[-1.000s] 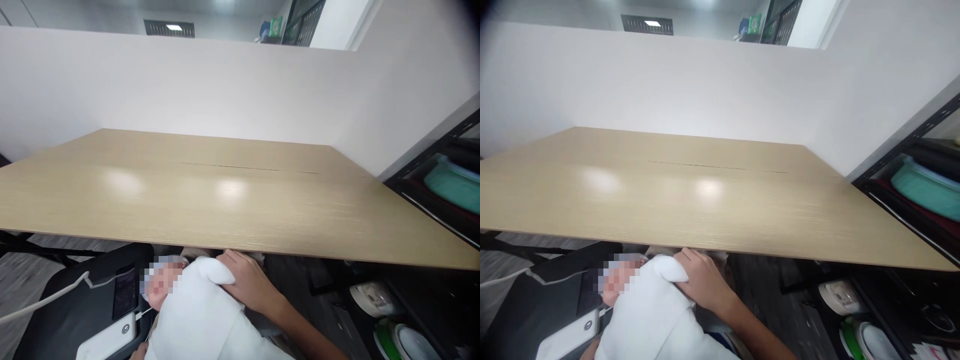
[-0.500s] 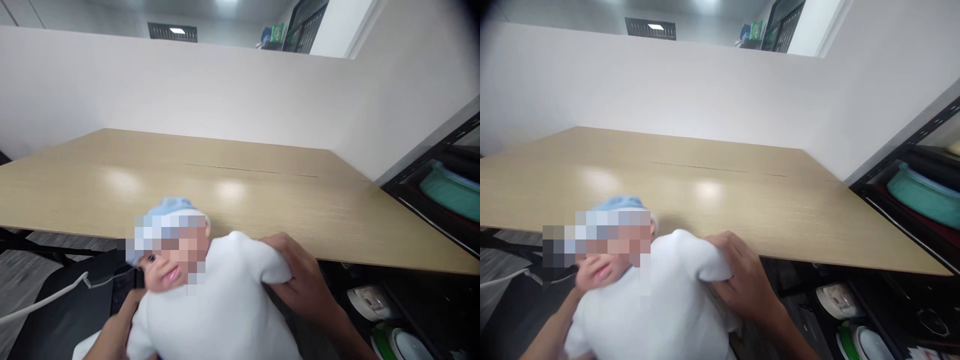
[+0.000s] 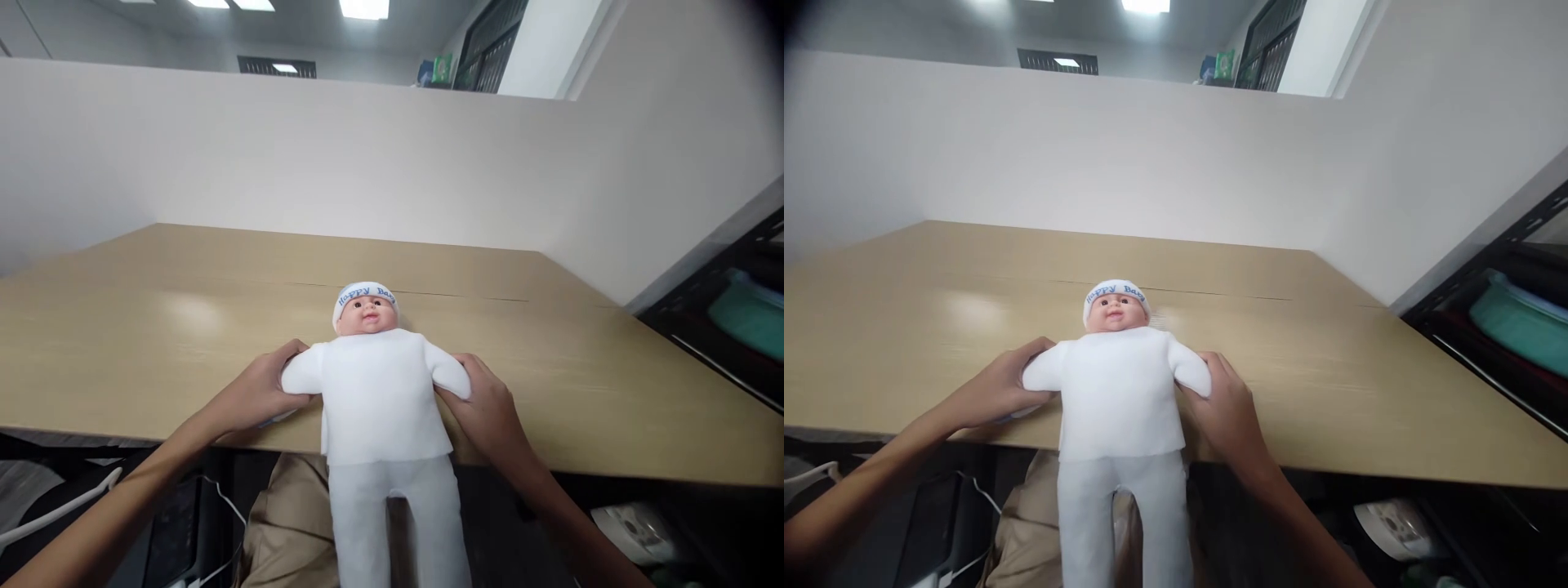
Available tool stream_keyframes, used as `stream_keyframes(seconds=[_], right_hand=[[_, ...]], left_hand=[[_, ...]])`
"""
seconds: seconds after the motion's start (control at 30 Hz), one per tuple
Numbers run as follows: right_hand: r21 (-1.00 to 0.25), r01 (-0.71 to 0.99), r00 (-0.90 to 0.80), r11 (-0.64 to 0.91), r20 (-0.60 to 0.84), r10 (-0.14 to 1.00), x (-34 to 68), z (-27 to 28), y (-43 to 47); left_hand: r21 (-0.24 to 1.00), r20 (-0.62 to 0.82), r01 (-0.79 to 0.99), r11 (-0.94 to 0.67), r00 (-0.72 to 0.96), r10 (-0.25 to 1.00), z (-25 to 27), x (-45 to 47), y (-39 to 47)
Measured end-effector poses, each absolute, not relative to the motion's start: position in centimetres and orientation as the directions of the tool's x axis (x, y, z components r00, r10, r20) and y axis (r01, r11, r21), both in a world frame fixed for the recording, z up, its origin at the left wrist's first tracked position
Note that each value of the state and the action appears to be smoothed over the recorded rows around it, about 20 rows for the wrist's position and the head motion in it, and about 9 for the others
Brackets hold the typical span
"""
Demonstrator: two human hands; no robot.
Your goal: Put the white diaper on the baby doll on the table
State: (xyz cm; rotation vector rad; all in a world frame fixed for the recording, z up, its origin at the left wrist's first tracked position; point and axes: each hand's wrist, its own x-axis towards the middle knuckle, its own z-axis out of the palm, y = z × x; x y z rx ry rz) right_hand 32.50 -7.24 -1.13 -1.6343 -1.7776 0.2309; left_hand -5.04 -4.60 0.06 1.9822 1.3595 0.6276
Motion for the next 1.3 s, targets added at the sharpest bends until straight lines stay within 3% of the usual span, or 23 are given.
stream_keyframes(seconds=[0.33,0.57,0.73,0.83,1.13,1.3], right_hand=[[-0.35,0.912,-0.084,0.213,0.348,0.934,32.0,-3.6,4.1],[-0.249,0.931,-0.138,0.266,0.434,0.89,31.9,-4.7,12.8],[-0.236,0.885,-0.257,0.401,0.471,0.844,33.6,-4.7,15.9],[-0.278,0.835,-0.312,0.475,0.472,0.824,35.1,-4.8,16.4],[-0.376,0.804,-0.303,0.46,0.405,0.863,35.5,-4.6,19.4],[-0.431,0.793,-0.289,0.431,0.357,0.889,36.8,-4.3,17.9]], left_hand=[[0.64,0.029,0.732,-0.234,0.28,0.959,-1.3,-5.8,6.9],[0.566,0.182,0.77,-0.294,0.231,0.956,-2.2,-5.3,15.0],[0.336,0.385,0.839,-0.429,0.293,0.875,-4.1,-6.6,18.3],[0.261,0.413,0.859,-0.44,0.312,0.856,-5.5,-8.1,18.7],[0.302,0.376,0.856,-0.42,0.298,0.877,-5.7,-8.3,21.1],[0.426,0.288,0.789,-0.443,0.346,0.893,-5.4,-10.9,20.6]])
